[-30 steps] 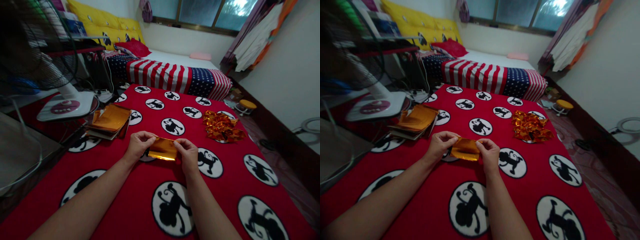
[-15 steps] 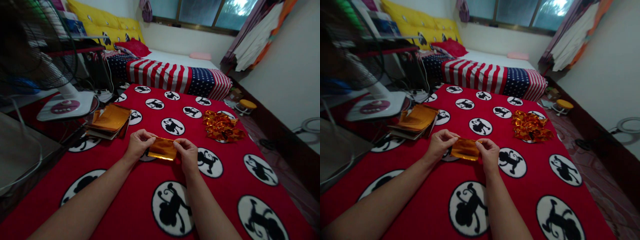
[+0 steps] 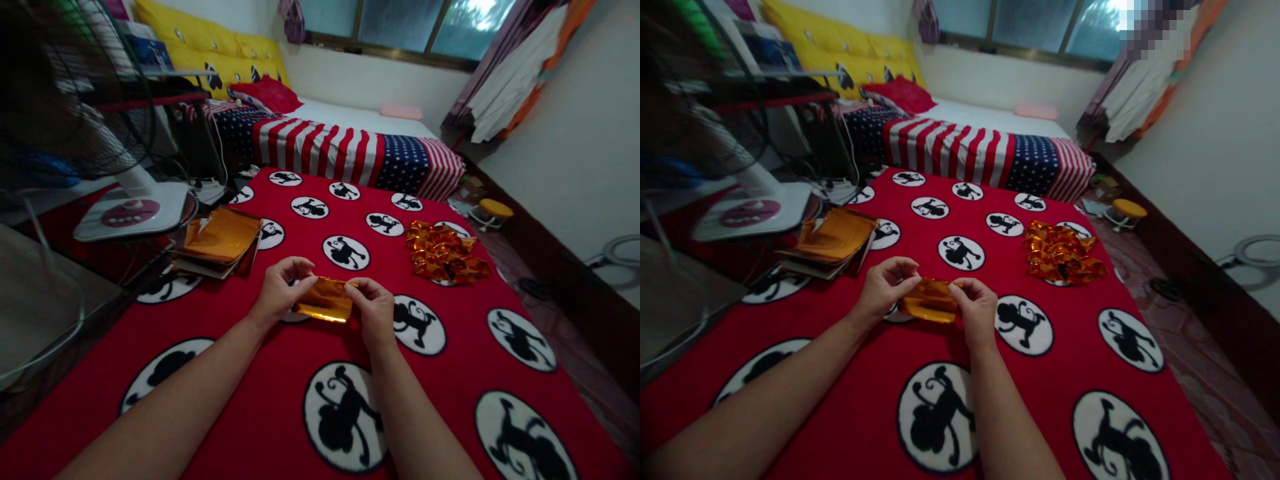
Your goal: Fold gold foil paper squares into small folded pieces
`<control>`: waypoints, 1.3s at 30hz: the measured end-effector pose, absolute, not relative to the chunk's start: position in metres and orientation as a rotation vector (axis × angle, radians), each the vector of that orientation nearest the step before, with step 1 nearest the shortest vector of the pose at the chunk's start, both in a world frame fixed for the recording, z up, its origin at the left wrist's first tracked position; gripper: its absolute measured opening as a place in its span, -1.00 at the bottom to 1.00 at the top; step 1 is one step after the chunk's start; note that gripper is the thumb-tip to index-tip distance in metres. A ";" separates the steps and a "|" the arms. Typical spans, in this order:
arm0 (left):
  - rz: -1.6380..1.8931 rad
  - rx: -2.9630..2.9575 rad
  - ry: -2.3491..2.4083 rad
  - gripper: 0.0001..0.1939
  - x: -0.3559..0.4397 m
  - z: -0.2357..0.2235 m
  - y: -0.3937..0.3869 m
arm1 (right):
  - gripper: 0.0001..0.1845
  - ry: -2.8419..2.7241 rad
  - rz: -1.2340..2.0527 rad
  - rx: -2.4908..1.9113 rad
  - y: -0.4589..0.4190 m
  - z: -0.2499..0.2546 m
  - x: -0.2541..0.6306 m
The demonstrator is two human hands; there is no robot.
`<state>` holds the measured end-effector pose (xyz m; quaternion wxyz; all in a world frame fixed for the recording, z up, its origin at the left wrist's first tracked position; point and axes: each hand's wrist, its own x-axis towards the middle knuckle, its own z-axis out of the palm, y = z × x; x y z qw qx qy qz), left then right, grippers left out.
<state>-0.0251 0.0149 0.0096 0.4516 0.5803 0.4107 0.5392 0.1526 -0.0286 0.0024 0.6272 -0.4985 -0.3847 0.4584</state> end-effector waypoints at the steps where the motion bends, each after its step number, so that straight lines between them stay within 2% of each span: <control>1: 1.301 1.464 1.024 -0.74 -0.024 0.011 0.014 | -0.75 -0.881 1.056 -1.147 -0.029 0.003 0.152; 8: 1.178 1.712 0.962 -0.84 -0.024 0.021 0.009 | -0.77 -0.873 1.103 -1.136 -0.031 0.007 0.147; 22: 1.135 1.723 0.961 -0.83 -0.023 0.019 0.009 | -0.82 -0.916 1.101 -1.129 -0.031 0.005 0.147; 39: 1.158 1.662 0.971 -0.84 -0.025 0.012 0.012 | -0.74 -0.972 1.136 -1.088 -0.030 0.010 0.147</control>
